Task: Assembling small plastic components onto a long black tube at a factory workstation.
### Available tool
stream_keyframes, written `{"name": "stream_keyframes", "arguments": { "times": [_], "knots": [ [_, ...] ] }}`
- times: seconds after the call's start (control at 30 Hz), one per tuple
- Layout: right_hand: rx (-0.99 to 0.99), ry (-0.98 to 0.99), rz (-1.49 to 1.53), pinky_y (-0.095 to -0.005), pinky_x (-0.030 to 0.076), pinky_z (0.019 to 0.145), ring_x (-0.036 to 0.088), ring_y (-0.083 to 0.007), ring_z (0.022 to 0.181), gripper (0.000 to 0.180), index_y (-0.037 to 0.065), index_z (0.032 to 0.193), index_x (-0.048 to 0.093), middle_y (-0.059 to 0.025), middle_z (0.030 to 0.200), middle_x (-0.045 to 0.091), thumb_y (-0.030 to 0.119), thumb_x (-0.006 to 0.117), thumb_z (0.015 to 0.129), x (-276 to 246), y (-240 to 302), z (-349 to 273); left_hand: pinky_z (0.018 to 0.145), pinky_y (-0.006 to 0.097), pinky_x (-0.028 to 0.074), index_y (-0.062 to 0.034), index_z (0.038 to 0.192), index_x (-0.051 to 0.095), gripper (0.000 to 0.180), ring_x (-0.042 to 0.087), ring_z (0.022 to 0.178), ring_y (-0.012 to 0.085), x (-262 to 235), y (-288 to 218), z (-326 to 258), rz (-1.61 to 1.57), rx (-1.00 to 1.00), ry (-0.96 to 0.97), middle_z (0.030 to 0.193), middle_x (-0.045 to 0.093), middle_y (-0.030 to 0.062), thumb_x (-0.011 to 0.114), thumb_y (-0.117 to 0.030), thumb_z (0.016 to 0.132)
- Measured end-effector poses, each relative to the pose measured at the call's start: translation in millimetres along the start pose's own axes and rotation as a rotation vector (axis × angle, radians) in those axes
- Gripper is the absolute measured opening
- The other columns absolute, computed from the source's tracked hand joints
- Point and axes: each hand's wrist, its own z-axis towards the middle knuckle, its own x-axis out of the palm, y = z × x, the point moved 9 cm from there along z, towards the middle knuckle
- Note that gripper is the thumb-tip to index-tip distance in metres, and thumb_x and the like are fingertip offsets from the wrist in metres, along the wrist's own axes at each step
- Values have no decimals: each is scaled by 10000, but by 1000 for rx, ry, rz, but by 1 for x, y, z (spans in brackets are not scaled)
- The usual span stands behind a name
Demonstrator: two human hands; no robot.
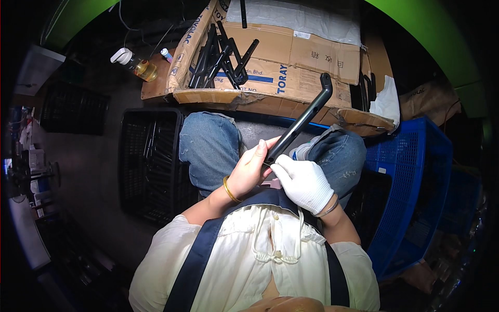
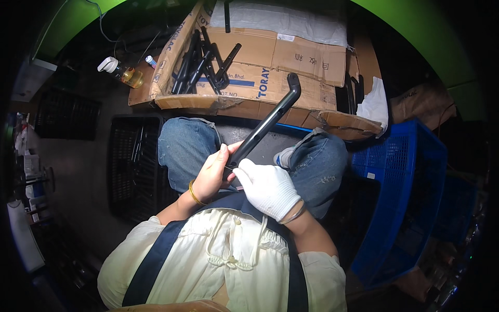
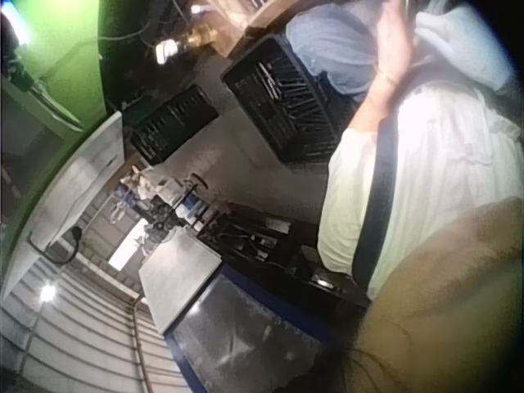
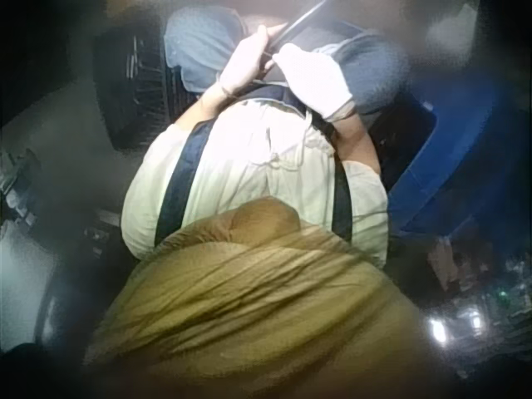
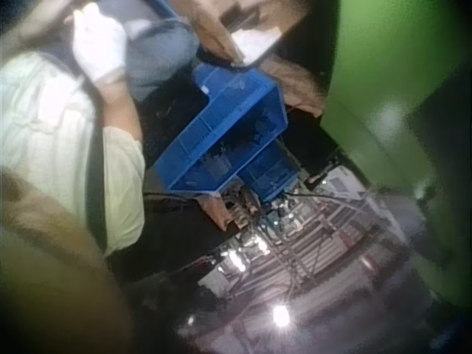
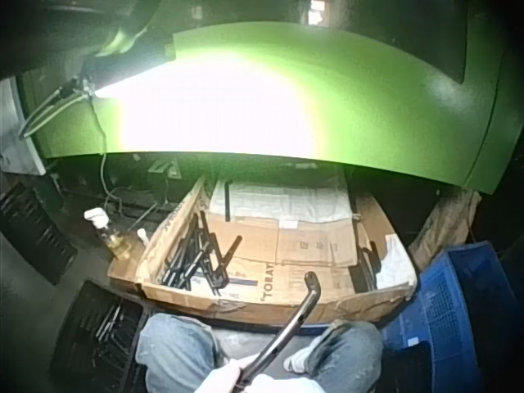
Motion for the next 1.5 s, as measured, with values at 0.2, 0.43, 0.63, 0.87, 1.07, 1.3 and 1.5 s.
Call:
{"name": "stream_keyframes", "arguments": {
  "times": [0.2, 0.43, 0.63, 0.87, 1.07, 1.3, 1.5],
  "knots": [
    [-37, 0, 161, -401, 521, 581, 658, -311, 656, 172, 99, 894, 619, -121, 754, 656, 233, 536, 963, 2, -11, 0, 413, 182, 261, -65, 1407, 468, 576, 302, 439, 34, -4, 17, -1, -225, -152, -3, 591, 438, -54, 259, -478, 1066],
    [-10, -348, 62, -380, 518, 587, 651, -281, 680, 91, 84, 893, 648, -86, 783, 619, 173, 632, 893, -12, 7, -8, 385, 193, 260, -61, 1341, 485, 516, 301, 421, 34, -9, 18, -1, -303, -142, -97, 623, 462, -30, 318, -461, 1060],
    [-1, -332, 77, -374, 516, 545, 652, -280, 621, 101, 97, 902, 651, -75, 773, 635, 195, 629, 898, -8, 7, -7, 384, 188, 262, -58, 1293, 520, 488, 312, 416, 36, -8, 13, -2, -246, -124, -117, 606, 455, -32, 338, -447, 1059],
    [97, -190, 101, -354, 538, 560, 681, -273, 615, 101, 78, 908, 671, -76, 706, 681, 159, 613, 923, 3, 1, -3, 394, 182, 286, -53, 1393, 484, 534, 316, 429, 28, -10, 20, -2, -236, -114, -84, 612, 453, -34, 318, -442, 1067],
    [54, -274, 52, -395, 514, 498, 642, -287, 545, 157, 131, 861, 624, -77, 664, 640, 261, 587, 940, -1, 0, -6, 391, 190, 272, -61, 1402, 471, 536, 321, 419, 34, -11, 20, -1, -232, -122, -139, 584, 436, -47, 317, -448, 1064],
    [-24, -255, -15, -387, 513, 503, 643, -274, 562, 148, 131, 852, 624, -69, 694, 636, 256, 594, 927, -4, 7, -6, 406, 179, 265, -55, 1392, 491, 548, 327, 439, 21, -11, 12, -1, -95, -86, -158, 616, 465, -47, 304, -453, 1066],
    [-30, -225, -48, -388, 506, 494, 634, -273, 550, 156, 133, 827, 603, -70, 666, 615, 254, 589, 926, -3, 7, -6, 416, 177, 252, -68, 1396, 497, 533, 325, 454, 18, -10, 12, 1, -41, -69, -157, 637, 475, -50, 305, -441, 1068]
  ]
}}
